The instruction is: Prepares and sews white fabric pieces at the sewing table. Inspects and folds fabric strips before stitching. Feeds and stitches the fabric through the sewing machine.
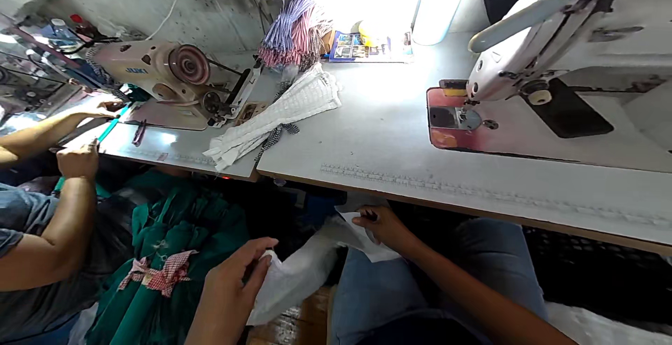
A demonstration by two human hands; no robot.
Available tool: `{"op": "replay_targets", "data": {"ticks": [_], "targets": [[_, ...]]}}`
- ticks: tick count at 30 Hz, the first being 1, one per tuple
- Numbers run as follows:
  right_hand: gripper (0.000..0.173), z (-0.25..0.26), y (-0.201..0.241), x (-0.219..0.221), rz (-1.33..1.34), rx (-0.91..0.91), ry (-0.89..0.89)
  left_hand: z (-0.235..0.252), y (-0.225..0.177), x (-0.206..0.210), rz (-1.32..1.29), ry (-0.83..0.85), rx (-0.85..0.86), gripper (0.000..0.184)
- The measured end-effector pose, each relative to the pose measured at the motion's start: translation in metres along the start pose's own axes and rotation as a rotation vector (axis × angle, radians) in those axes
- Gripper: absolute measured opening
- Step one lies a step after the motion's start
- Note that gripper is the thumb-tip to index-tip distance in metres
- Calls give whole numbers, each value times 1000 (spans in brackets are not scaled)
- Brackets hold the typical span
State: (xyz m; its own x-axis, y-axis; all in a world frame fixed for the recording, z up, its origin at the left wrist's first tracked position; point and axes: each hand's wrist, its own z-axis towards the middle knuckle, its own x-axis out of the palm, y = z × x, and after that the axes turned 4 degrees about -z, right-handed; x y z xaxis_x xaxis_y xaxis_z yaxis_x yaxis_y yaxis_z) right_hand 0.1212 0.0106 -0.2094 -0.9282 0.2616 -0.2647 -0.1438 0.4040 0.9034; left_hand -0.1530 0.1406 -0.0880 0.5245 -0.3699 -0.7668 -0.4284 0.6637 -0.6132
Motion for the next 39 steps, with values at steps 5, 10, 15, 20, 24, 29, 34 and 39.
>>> {"op": "replay_targets", "data": {"ticks": [5, 10, 15, 20, 24, 29, 34, 39], "targets": [[15, -19, 1, -6, 65, -207, -238, -3, 8, -32, 58, 24, -7, 22], [15, -25, 0, -6, 78, -328, -342, -17, -2, -74, 107, 53, -12, 23], [14, -41, 6, -9, 99, -463, -436, -10, -40, -33, -151, 139, 167, 18], [9, -55, 20, -14, 203, -567, -468, 29, -70, 70, -392, 95, 261, 11], [9, -66, 23, -18, 316, -560, -400, 56, -80, 113, -571, 85, 114, 11], [13, -71, 21, -21, 402, -529, -368, 58, -84, 127, -629, 36, 98, 11], [15, -71, 20, -19, 391, -528, -376, 62, -83, 130, -633, 13, 94, 16], [15, -72, 19, -21, 356, -545, -368, 67, -83, 128, -693, 117, 45, 43]]}}
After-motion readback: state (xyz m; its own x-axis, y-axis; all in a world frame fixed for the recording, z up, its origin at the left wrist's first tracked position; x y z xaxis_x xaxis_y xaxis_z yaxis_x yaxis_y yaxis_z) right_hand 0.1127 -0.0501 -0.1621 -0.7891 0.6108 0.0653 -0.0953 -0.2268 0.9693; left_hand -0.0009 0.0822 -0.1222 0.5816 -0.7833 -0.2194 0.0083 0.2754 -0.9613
